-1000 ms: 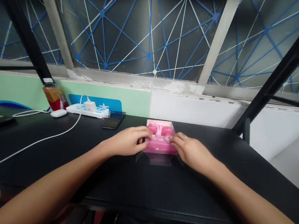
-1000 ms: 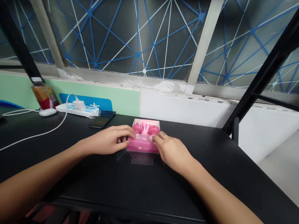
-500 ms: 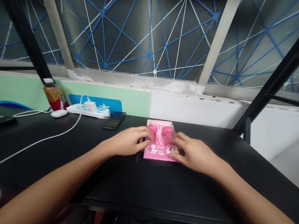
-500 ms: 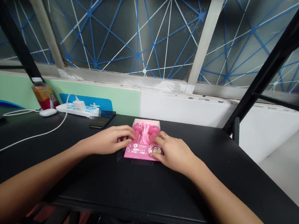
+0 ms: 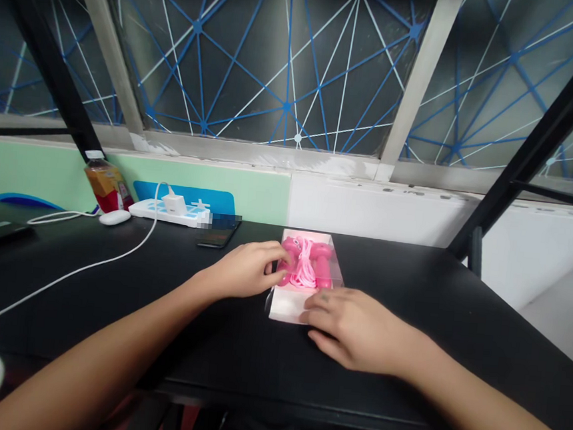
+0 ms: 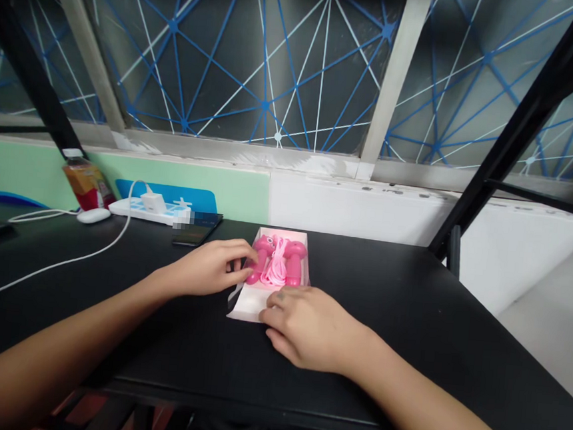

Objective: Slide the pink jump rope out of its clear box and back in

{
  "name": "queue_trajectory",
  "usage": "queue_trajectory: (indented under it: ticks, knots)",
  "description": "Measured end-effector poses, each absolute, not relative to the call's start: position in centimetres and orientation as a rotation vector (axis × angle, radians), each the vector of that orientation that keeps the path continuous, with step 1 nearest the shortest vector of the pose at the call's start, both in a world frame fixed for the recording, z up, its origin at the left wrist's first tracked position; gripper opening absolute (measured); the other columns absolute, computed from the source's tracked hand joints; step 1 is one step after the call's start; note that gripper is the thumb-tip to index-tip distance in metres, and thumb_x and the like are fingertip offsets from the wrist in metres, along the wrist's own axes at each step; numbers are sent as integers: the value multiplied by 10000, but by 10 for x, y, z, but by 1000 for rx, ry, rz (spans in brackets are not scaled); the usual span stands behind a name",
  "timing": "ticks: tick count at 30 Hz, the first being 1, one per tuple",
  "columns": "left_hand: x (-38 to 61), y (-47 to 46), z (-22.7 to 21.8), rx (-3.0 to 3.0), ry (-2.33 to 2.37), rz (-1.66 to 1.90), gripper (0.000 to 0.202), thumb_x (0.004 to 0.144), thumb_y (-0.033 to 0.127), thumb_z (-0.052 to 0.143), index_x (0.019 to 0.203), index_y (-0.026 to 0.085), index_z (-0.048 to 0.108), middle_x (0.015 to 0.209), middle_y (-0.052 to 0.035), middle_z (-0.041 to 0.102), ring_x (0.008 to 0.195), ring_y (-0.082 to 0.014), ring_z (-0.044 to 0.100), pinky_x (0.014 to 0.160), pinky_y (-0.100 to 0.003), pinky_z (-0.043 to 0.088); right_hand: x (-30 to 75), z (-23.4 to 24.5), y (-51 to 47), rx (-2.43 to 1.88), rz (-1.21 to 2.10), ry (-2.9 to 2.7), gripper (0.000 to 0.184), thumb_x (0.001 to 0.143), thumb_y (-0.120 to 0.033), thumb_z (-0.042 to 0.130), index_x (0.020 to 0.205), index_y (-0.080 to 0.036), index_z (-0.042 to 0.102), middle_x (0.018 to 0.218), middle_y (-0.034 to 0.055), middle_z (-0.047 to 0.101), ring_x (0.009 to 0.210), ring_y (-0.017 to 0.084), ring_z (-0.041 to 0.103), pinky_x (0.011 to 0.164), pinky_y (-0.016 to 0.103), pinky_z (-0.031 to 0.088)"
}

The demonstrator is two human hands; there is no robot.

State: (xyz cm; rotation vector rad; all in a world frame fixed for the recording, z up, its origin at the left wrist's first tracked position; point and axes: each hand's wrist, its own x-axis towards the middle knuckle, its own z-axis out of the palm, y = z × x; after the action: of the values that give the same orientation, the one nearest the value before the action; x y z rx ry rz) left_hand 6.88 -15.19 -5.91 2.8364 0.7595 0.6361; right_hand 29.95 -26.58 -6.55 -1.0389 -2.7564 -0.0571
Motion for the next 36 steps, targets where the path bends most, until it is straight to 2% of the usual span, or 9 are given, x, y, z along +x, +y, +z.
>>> queue_trajectory:
  ticks: [6, 13, 18, 22, 25, 29, 32, 34, 36]
  knots:
    - [72, -151, -62, 2820, 883, 699, 148, 889, 275, 563, 998, 256, 661, 1013, 2, 662, 709, -120, 589, 671, -241, 449, 299, -71, -265, -990, 43, -2763, 334, 903, -148, 481, 1188, -205, 646, 1077, 98, 692, 978, 224, 635, 836, 367, 481]
    - [85, -139, -66, 2758, 1079, 759, 173, 890, 340, 558, 983, 264, 682, 958, 0, 674, 686, -138, 594, 630, -251, 429, 295, -55, -278, -865, 295, -2792, 357, 884, -154, 509, 1195, -237, 665, 1065, 68, 719, 998, 209, 635, 883, 358, 466]
    - [92, -116, -71, 2689, 1212, 810, 201, 869, 372, 577, 973, 237, 684, 937, -22, 690, 696, -158, 606, 605, -253, 410, 290, -46, -289, -674, 610, -2826, 361, 829, -171, 587, 1171, -239, 681, 1013, 25, 740, 917, 181, 657, 827, 291, 485]
    - [94, -101, -81, 2683, 1162, 821, 212, 880, 366, 552, 972, 220, 676, 1038, -34, 680, 683, -147, 600, 637, -265, 430, 291, -47, -292, -632, 816, -2811, 264, 845, -188, 620, 1090, -239, 704, 991, 5, 744, 919, 157, 668, 825, 238, 490]
    - [93, -97, -88, 2678, 1068, 782, 238, 907, 352, 505, 1028, 214, 657, 1136, -42, 654, 671, -133, 597, 686, -281, 461, 295, -53, -288, -605, 967, -2747, 275, 853, -246, 636, 1120, -214, 693, 1026, 39, 740, 942, 171, 676, 845, 253, 499]
    - [89, -100, -89, 2683, 1040, 717, 310, 948, 398, 445, 1130, 215, 616, 1235, -58, 617, 812, -171, 636, 770, -309, 486, 302, -56, -281, -544, 1202, -2613, 461, 829, -356, 687, 1255, -189, 626, 1155, 84, 702, 1012, 198, 664, 871, 283, 503]
    - [85, -108, -85, 2700, 995, 667, 382, 980, 435, 382, 1206, 207, 589, 1339, -74, 560, 1079, -223, 602, 896, -338, 470, 308, -49, -277, -579, 1294, -2492, 379, 913, -380, 585, 1222, -166, 637, 1137, 93, 702, 997, 186, 664, 851, 285, 509]
    - [81, -115, -80, 2705, 980, 664, 424, 990, 447, 359, 1279, 206, 554, 1413, -87, 499, 1159, -234, 564, 959, -360, 445, 311, -43, -274, -683, 1206, -2367, 319, 983, -359, 460, 1115, -159, 671, 1024, 77, 723, 920, 167, 672, 811, 284, 516]
    - [76, -123, -73, 2692, 1003, 733, 432, 979, 449, 388, 1309, 211, 532, 1424, -97, 478, 1091, -220, 591, 935, -358, 458, 315, -42, -270, -864, 906, -2287, 287, 990, -339, 445, 1024, -178, 681, 962, 58, 717, 877, 165, 661, 811, 301, 513]
